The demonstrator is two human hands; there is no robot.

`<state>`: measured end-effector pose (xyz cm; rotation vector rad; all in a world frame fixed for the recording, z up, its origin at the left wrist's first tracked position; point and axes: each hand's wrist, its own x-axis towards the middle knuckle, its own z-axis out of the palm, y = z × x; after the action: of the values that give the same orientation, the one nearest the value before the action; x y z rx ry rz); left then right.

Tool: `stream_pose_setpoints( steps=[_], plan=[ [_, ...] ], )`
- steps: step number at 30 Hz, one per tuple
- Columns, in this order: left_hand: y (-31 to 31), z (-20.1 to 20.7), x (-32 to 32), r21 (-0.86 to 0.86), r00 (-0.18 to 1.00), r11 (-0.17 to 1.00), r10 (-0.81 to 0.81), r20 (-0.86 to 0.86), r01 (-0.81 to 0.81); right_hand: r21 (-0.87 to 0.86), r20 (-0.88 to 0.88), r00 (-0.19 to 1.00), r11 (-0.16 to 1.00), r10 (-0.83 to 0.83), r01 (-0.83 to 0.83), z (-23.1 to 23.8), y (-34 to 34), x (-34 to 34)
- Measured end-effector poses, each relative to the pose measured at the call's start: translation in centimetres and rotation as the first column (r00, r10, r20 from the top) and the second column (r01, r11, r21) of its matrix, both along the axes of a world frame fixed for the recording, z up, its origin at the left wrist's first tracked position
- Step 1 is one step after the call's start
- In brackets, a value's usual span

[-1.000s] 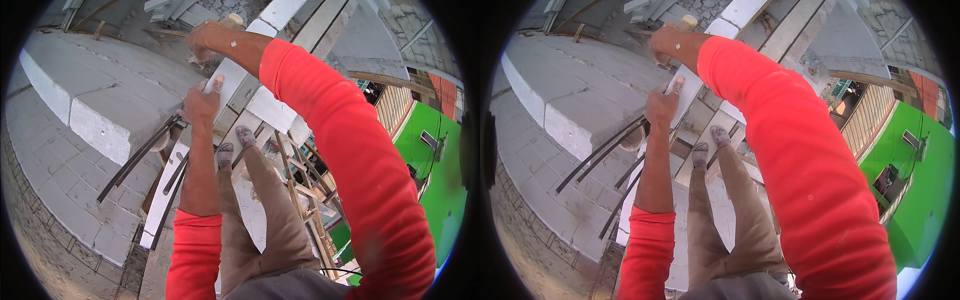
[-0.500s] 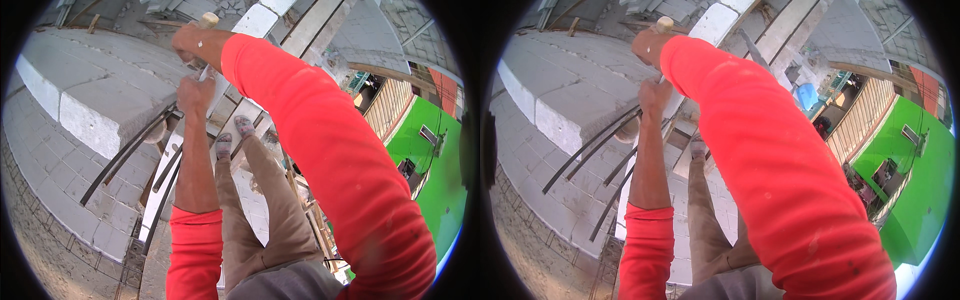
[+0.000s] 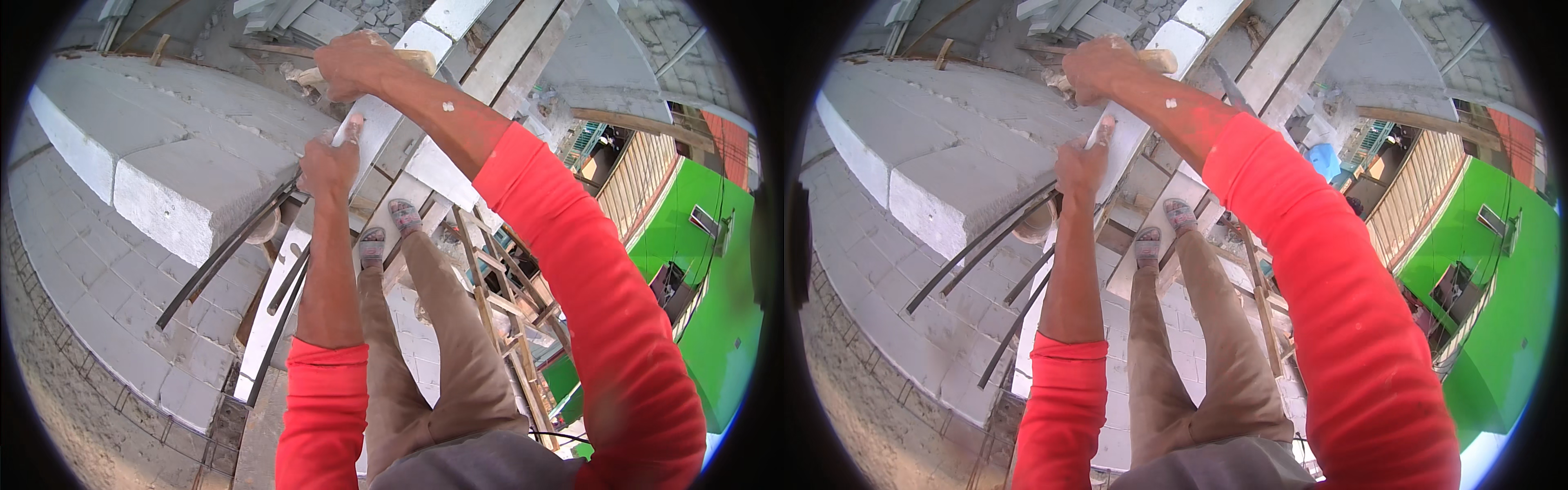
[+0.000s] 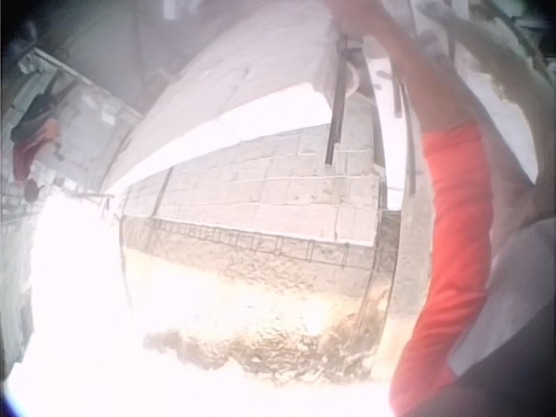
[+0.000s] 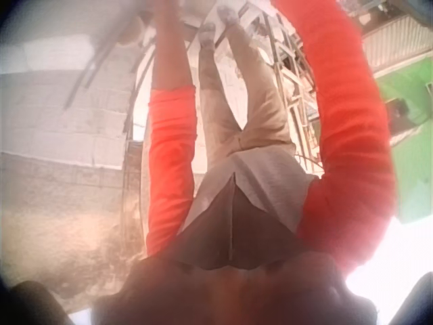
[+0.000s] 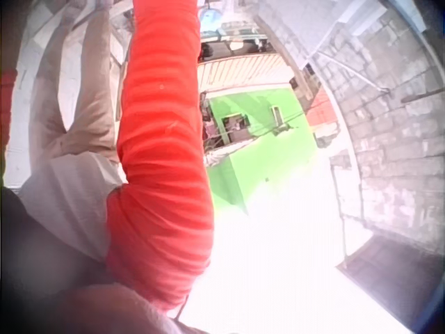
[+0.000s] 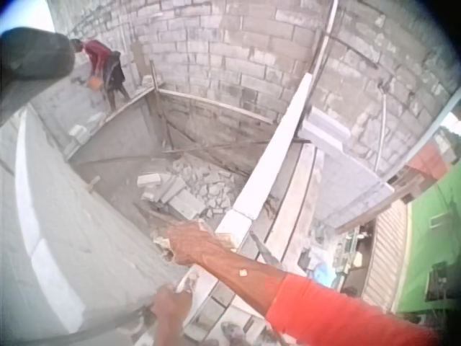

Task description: The person places white rectangular blocks onto a curved wall structure, using a hammer to tap them into position. They repeatedly adjust the blocks and use a tape measure to check alignment. The person works on a scaffold at a construction site.

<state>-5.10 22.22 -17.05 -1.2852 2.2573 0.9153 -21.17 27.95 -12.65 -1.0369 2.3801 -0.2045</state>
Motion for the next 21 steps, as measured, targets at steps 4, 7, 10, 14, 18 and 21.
stream_pose_setpoints(
  steps=[4,7,10,14,18,21],
  plan=[
    [0.3,-0.2,-0.3,0.101,0.999,0.994,-0.033,-0.017,0.034,-0.198,0.046,0.953,0.933,-0.299,0.302,1.6,8.4,3.7],
    [-0.6,-1.5,0.5,0.104,0.999,0.994,-0.014,-0.052,0.019,-0.173,0.073,0.89,0.874,-0.449,0.455,4.1,12.5,8.0],
    [-0.4,-1.5,0.4,0.077,0.998,0.996,-0.03,-0.063,0.035,-0.255,-0.021,0.85,0.825,-0.526,0.504,4.2,16.8,10.9],
    [-0.2,-1.0,0.2,0.1,0.994,0.992,-0.065,-0.091,0.074,-0.303,-0.078,0.846,0.821,-0.528,0.484,1.9,19.6,13.6],
    [-0.7,-1.4,0.0,0.089,0.99,0.99,-0.103,-0.101,0.112,-0.163,-0.121,0.855,0.859,-0.505,0.485,0.9,20.0,14.1],
    [-0.6,-1.0,0.1,0.084,0.989,0.989,-0.116,-0.089,0.123,-0.216,-0.159,0.857,0.865,-0.489,0.453,1.2,20.1,14.4]
  ],
)
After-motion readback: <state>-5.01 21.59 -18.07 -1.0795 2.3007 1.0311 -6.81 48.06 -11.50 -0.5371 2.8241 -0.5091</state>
